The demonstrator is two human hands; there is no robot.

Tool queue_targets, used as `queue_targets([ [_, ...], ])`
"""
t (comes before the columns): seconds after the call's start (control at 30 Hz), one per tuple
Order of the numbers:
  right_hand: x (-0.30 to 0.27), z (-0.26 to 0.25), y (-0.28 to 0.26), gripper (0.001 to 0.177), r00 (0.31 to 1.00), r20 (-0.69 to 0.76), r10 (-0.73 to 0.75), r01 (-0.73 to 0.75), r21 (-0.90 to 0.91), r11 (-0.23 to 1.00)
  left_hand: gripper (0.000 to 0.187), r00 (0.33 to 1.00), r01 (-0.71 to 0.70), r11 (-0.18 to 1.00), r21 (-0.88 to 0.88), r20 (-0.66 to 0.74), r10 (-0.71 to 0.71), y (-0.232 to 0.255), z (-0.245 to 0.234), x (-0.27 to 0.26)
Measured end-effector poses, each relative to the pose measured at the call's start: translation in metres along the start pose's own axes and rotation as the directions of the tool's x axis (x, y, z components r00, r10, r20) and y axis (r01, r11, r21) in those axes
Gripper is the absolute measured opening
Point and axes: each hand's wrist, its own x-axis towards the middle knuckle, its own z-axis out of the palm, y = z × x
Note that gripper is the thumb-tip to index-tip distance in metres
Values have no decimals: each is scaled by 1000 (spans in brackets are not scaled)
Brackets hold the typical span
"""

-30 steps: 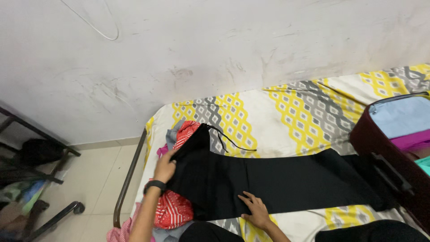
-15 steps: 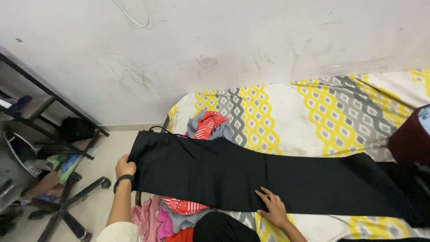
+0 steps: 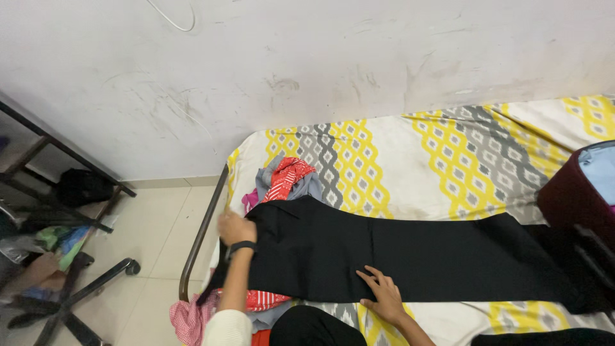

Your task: The person folds clothes including a pair of black trousers and a light blue garment, and places them into an open suitcase on a bed.

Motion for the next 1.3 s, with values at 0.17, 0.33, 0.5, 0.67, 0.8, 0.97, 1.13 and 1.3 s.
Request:
queue_targets([
  [0.17,-3,-1,0,86,1000,2,3,-3,-6,1000,49,794,-102,935,-340,538,282,150,-10,-118],
  [0.33,-15,-9,14,66,977,-82,-195,190,-66,980,74,376,-290,830,-477,741,557,190,-13,-235],
  [0.5,-56,-41,24,58,957,-181,-226,214,-81,973,81,218,-583,755,-301,837,502,159,49,-259],
  [0.67,-69,-56,45,33,922,-359,-147,158,1,987,107,124,-575,765,-291,893,432,176,36,-248],
  [0.8,-66,-49,55,27,901,-433,-15,115,207,972,115,-4,-612,716,-338,906,424,191,25,-258],
  [0.97,-53,-42,57,28,849,-523,77,113,322,940,88,122,-639,708,-300,869,479,179,64,-275],
  [1.13,-51,-50,53,35,878,-352,324,-92,540,836,36,244,-576,757,-308,819,519,177,65,-265],
  [1.3,-53,-48,54,34,872,-369,321,-63,566,822,22,236,-554,767,-322,823,516,177,45,-238],
])
